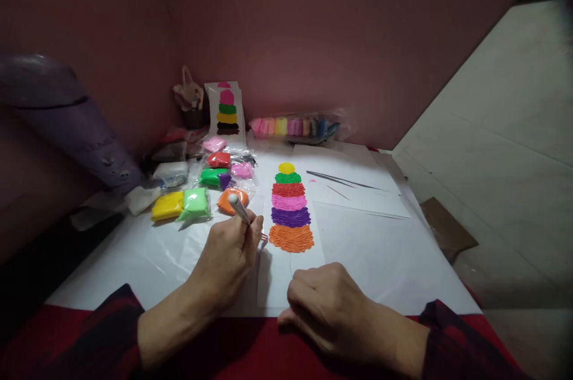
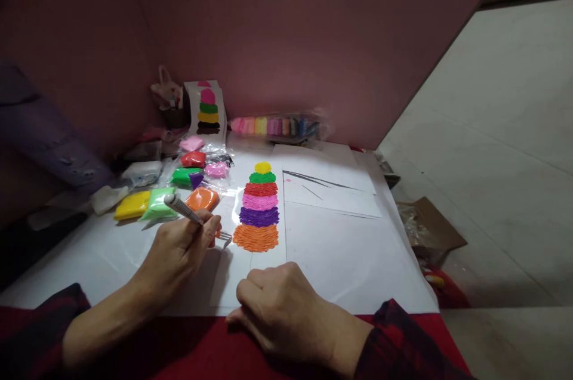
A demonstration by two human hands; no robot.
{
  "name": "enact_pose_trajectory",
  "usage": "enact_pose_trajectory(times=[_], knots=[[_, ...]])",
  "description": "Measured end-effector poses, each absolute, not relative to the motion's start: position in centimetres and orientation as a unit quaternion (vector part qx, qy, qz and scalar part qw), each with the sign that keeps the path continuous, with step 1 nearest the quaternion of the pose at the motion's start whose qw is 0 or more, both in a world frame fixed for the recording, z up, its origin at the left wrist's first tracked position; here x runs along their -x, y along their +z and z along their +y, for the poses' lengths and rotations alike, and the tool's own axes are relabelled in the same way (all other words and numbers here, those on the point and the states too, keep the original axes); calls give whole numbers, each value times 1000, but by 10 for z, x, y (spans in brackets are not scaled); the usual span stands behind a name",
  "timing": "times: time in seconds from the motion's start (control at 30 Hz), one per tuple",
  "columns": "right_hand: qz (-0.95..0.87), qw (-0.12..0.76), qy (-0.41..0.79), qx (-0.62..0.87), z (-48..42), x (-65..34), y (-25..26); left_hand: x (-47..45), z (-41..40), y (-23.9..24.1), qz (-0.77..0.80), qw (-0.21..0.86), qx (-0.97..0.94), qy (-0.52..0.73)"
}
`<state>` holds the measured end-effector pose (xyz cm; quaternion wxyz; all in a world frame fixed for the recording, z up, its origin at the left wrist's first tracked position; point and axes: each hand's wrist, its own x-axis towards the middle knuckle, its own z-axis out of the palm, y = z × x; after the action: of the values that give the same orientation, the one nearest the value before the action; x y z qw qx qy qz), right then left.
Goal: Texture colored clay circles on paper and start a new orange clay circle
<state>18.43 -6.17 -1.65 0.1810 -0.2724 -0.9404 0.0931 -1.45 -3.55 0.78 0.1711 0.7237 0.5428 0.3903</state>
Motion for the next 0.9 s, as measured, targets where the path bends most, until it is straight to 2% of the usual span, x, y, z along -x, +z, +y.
enact_pose_trajectory(times=[0.4, 0.9], knots=[[-943, 177, 87, 269, -62, -184, -17, 8, -41, 5, 527, 265, -705, 393], [-942, 181, 83, 270, -61, -184, -19, 9, -39, 3, 548, 260, -708, 361]])
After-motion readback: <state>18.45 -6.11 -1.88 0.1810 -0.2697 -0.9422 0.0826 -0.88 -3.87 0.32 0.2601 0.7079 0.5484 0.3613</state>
